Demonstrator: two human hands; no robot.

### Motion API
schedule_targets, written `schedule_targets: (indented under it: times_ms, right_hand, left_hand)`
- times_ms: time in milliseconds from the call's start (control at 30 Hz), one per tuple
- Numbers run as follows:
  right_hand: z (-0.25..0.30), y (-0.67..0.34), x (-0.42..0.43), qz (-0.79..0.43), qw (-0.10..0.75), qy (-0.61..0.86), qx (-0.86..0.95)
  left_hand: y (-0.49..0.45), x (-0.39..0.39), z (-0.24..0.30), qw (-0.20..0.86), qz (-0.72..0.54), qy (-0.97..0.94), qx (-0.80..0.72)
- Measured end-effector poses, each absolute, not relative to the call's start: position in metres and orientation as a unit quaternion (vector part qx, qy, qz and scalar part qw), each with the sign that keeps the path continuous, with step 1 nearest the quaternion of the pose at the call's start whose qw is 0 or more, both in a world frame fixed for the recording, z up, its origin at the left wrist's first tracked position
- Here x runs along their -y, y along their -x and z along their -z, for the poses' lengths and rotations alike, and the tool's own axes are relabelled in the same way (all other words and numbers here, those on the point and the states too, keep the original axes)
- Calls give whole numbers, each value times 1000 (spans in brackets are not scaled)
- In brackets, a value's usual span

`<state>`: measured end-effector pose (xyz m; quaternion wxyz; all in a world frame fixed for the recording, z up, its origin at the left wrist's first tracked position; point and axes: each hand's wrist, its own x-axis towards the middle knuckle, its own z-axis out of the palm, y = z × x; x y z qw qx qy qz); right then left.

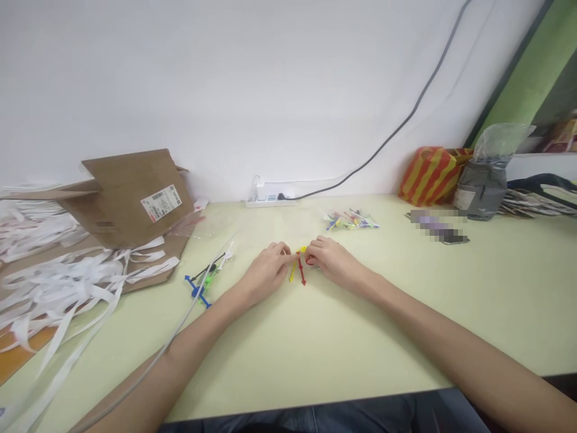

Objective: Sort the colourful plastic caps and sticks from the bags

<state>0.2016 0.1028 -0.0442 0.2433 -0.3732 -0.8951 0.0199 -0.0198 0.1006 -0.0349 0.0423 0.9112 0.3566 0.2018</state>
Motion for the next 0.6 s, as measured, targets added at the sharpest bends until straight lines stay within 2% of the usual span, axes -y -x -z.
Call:
schedule_targets:
  times_ms: [200, 400, 600]
  right_hand:
    - [43, -204, -104, 5, 212, 390, 896]
    - [38, -203, -95, 31, 248, 378, 891]
    - [40, -198, -92, 34, 227, 357, 905]
  left_hand:
    - [20, -100, 35, 33, -183, -912, -365]
    - [20, -102, 36, 26, -198, -904, -378]
    - [18, -100, 33, 28, -192, -907, -373]
